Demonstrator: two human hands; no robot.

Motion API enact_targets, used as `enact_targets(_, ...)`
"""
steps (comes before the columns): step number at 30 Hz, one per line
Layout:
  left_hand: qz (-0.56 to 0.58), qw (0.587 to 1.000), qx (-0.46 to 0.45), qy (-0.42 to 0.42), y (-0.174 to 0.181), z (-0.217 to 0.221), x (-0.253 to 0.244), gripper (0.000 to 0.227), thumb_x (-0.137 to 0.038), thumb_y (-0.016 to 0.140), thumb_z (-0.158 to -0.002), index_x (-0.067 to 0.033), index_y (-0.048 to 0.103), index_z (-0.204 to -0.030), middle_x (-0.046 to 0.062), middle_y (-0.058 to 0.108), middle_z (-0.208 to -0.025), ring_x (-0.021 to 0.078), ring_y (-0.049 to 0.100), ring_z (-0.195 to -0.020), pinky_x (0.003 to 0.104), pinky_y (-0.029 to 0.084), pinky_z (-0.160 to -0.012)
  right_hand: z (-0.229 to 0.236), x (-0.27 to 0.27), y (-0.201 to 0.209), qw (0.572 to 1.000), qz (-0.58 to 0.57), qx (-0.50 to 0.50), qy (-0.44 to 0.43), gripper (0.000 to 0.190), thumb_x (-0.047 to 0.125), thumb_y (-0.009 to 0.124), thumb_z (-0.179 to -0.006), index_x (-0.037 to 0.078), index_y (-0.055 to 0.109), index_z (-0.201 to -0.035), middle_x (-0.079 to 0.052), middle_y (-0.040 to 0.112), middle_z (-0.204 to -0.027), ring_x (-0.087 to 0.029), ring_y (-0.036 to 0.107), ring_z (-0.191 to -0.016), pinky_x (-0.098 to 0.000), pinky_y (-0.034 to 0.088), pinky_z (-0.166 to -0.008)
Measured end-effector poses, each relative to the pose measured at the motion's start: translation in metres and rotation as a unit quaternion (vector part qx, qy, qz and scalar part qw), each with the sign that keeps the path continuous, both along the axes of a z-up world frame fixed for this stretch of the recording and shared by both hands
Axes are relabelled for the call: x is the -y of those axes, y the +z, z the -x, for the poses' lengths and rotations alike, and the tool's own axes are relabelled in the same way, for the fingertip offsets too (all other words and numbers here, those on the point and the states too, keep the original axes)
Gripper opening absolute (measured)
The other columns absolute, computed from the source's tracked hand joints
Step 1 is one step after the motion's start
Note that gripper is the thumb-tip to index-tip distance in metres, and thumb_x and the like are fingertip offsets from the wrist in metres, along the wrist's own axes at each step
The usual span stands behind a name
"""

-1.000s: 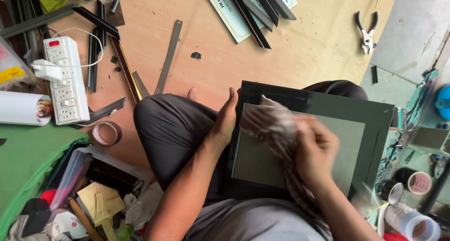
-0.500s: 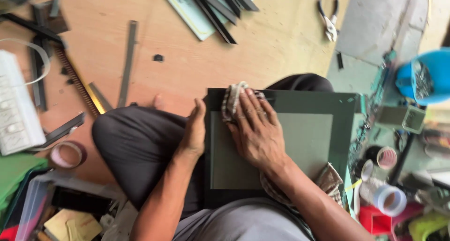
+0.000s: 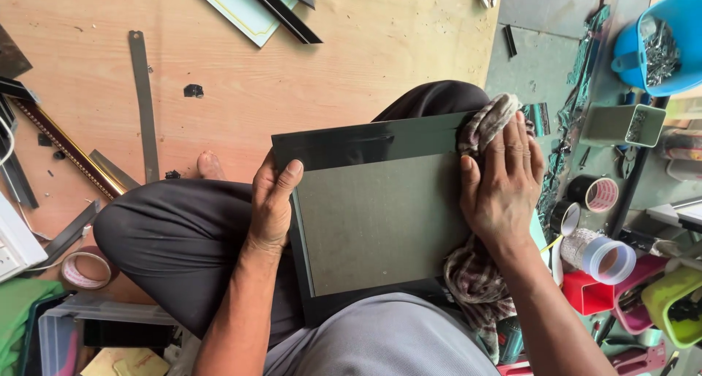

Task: Assembling a picture frame for a certificate by applying black tape to the glass edges, cleaning the glass, and using an electric drill to secure backing components.

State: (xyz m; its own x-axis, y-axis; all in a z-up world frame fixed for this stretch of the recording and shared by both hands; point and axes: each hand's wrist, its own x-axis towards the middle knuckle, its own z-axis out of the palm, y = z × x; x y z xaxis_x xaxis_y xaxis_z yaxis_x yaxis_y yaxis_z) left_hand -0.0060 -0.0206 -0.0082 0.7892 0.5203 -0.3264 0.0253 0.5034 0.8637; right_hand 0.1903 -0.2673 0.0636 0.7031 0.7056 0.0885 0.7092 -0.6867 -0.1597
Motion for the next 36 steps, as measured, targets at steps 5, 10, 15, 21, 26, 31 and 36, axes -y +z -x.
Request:
enact_targets(5,0.019,1.0,0.011,0.008,0.002,0.005,0.001,0.038,-0.029,0.062,-0.104,-0.0017,0.062,-0.131,0.003,0.067,-0.121,0.014,0.056,-0.118,0.034,0.039,-0.112,0.01,0.01,0.008,1.0,-0.003,-0.02,-0.017,0.061,0.028,0.053,-0.107,-0.009,0.045,-0.154,-0.031,0.039,-0.162,-0.043,0.035,-0.154,-0.0511,0.024,-0.126)
enact_targets(10,-0.003,1.0,0.012,0.002,0.004,0.003,0.0,0.04,-0.028,0.058,-0.104,-0.0029,0.061,-0.135,0.003,0.068,-0.122,0.013,0.057,-0.118,0.032,0.04,-0.112,0.036,0.037,0.01,0.999,0.0,-0.031,-0.016,0.061,0.024,0.052,-0.102,-0.011,0.045,-0.151,-0.033,0.039,-0.161,-0.045,0.035,-0.154,-0.0524,0.024,-0.126)
enact_targets(15,0.006,1.0,0.01,0.014,0.003,0.009,0.004,0.036,-0.024,0.059,-0.107,-0.0011,0.062,-0.135,0.003,0.067,-0.122,0.0133,0.057,-0.115,0.032,0.04,-0.11,0.072,0.069,0.012,0.999,-0.011,-0.043,-0.02,0.061,0.02,0.054,-0.097,-0.012,0.045,-0.148,-0.033,0.039,-0.159,-0.045,0.035,-0.152,-0.0535,0.025,-0.126)
enact_targets(21,0.008,0.999,0.028,0.026,0.005,0.009,0.009,0.036,-0.023,0.058,-0.107,-0.0017,0.06,-0.136,0.004,0.066,-0.126,0.0133,0.057,-0.119,0.032,0.041,-0.113,0.107,0.108,0.022,0.998,-0.013,-0.056,-0.016,0.054,0.017,0.055,-0.094,-0.011,0.052,-0.14,-0.031,0.045,-0.154,-0.042,0.041,-0.149,-0.0518,0.028,-0.124)
enact_targets(26,-0.009,0.998,0.055,0.035,0.0,0.014,0.008,0.04,-0.02,0.057,-0.107,0.0018,0.057,-0.141,0.007,0.065,-0.13,0.017,0.058,-0.121,0.033,0.042,-0.112,0.129,0.124,0.041,0.999,-0.035,-0.032,0.005,0.022,0.008,0.062,-0.094,-0.003,0.073,-0.109,-0.018,0.071,-0.126,-0.029,0.066,-0.126,-0.0438,0.043,-0.116)
enact_targets(31,0.011,0.996,0.077,0.04,0.008,0.003,0.009,0.042,-0.02,0.057,-0.105,0.0015,0.056,-0.141,0.009,0.065,-0.134,0.0192,0.059,-0.125,0.034,0.044,-0.112,0.124,0.122,0.045,0.978,-0.097,-0.098,0.156,0.015,0.013,0.068,-0.091,0.002,0.074,-0.099,-0.013,0.073,-0.116,-0.027,0.068,-0.119,-0.0431,0.045,-0.114)
enact_targets(36,0.054,0.991,0.109,0.052,-0.004,0.003,0.011,0.042,-0.019,0.059,-0.104,0.0018,0.057,-0.14,0.01,0.066,-0.131,0.0196,0.061,-0.121,0.036,0.048,-0.108,0.107,0.063,0.039,0.891,-0.103,-0.194,0.397,0.034,0.024,0.067,-0.089,0.006,0.073,-0.117,-0.007,0.069,-0.13,-0.025,0.061,-0.126,-0.045,0.039,-0.114)
